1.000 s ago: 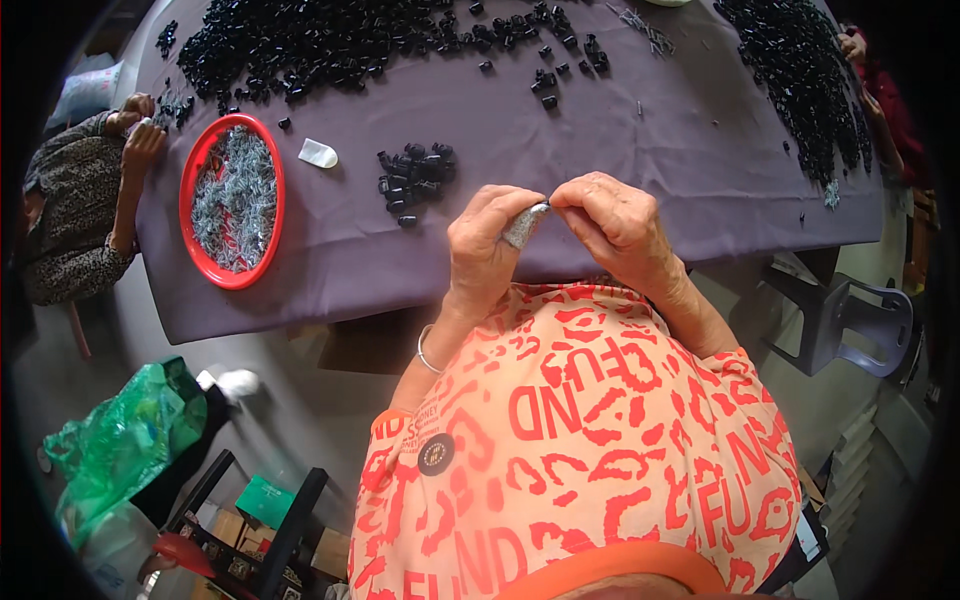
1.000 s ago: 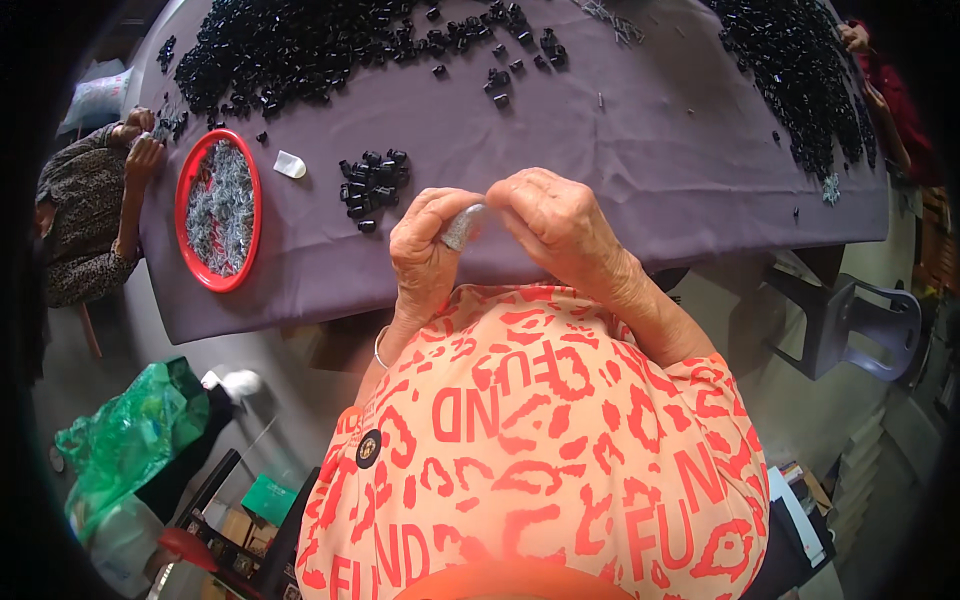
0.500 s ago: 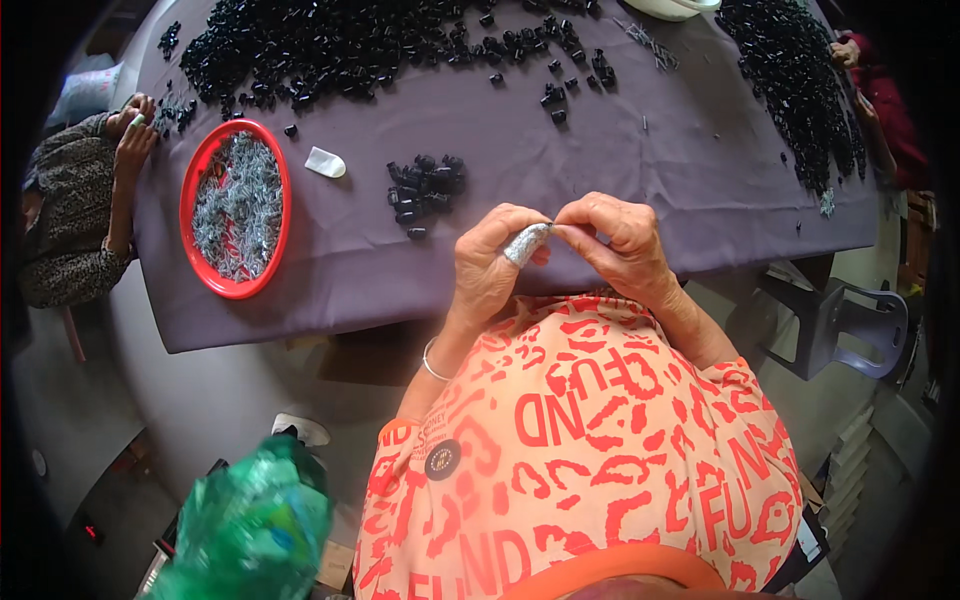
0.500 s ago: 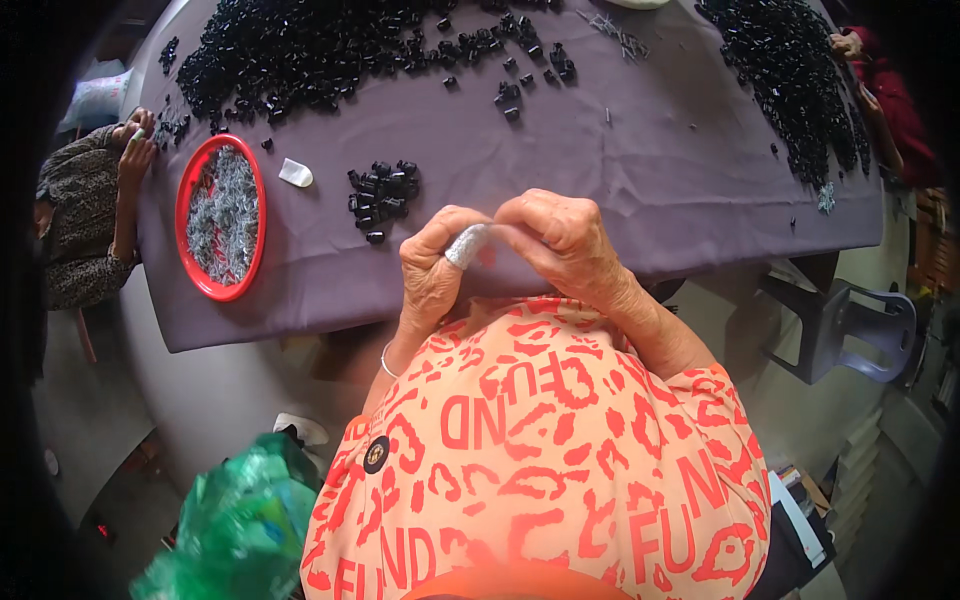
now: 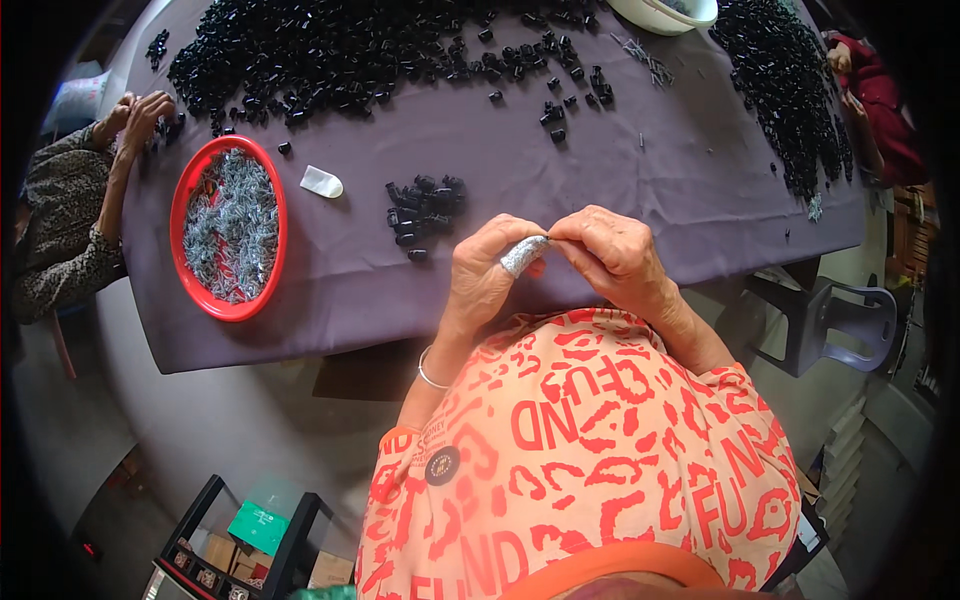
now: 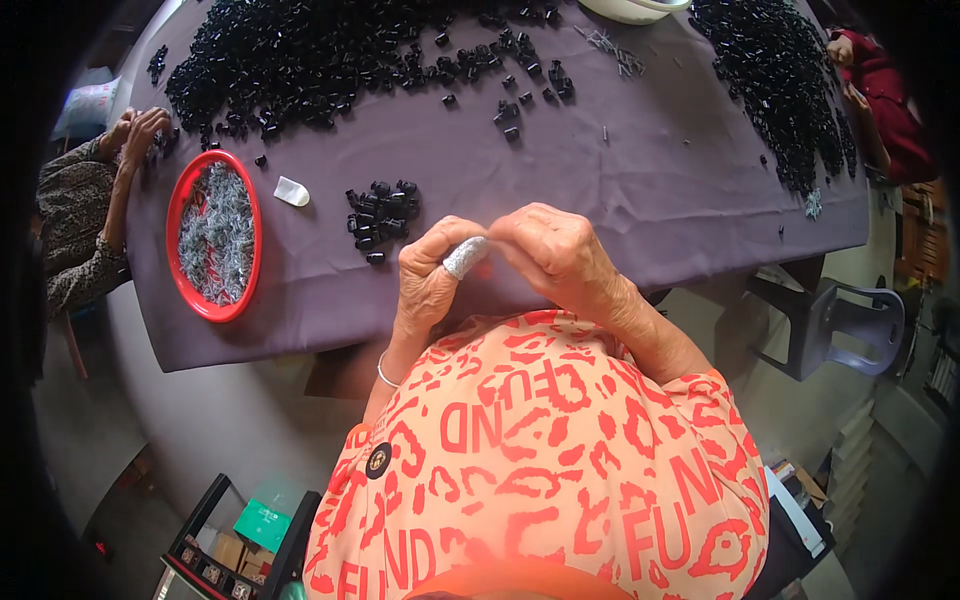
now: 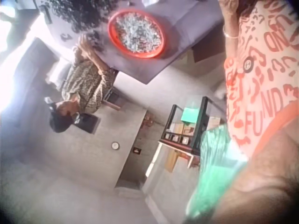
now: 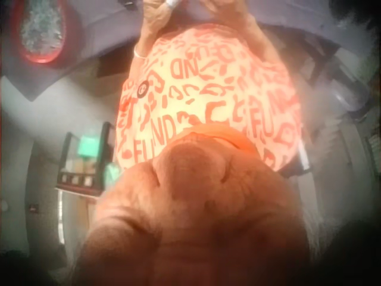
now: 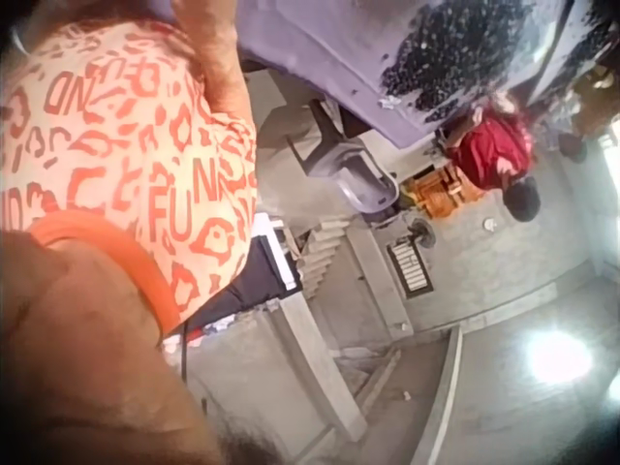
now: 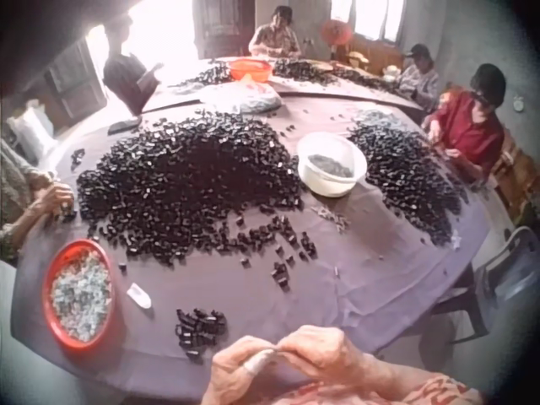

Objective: The person assembles components by inserting small metal pins into plastic pieces by hand.

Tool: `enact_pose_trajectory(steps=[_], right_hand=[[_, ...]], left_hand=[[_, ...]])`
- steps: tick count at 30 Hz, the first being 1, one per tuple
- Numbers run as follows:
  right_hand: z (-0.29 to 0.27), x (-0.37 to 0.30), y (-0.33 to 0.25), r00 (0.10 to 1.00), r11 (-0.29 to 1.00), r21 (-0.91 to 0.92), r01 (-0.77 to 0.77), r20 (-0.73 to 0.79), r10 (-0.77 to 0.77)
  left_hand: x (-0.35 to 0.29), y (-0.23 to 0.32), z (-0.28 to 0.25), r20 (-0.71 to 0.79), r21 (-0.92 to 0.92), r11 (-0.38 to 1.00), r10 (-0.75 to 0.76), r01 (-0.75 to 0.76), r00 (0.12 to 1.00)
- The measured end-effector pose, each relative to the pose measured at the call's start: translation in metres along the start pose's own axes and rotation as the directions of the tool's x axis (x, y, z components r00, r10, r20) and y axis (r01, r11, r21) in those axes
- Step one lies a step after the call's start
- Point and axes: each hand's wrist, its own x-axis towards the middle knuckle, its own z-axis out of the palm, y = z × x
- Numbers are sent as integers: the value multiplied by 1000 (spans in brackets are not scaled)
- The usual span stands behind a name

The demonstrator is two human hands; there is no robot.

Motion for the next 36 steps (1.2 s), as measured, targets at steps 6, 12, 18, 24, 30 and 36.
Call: enact_pose_trajectory(steps=[6,12,18,24,30,36], right_hand=[[3,3,2,1000,1000,-14,-20,-10,20],[-12,11,2,974,938,263,-226,42,223],[-10,40,72,991,936,-344,-71,-131,27],[-8,35,82,990,934,-357,-24,-141,-28],[-16,15,49,842,621,652,-434,49,537],[-16,10,47,915,853,367,-371,-15,404]], left_hand=[[3,-1,-1,3,-11,999,42,-42,999],[-1,-1,-1,-44,-122,991,-69,63,997],[0,-4,-2,-8,-108,994,0,-1,1000],[0,-1,-1,-46,-93,995,-38,33,998],[-1,-4,-1,-70,-62,998,-23,19,997],[0,-4,-1,-54,-50,999,1,-3,999]])
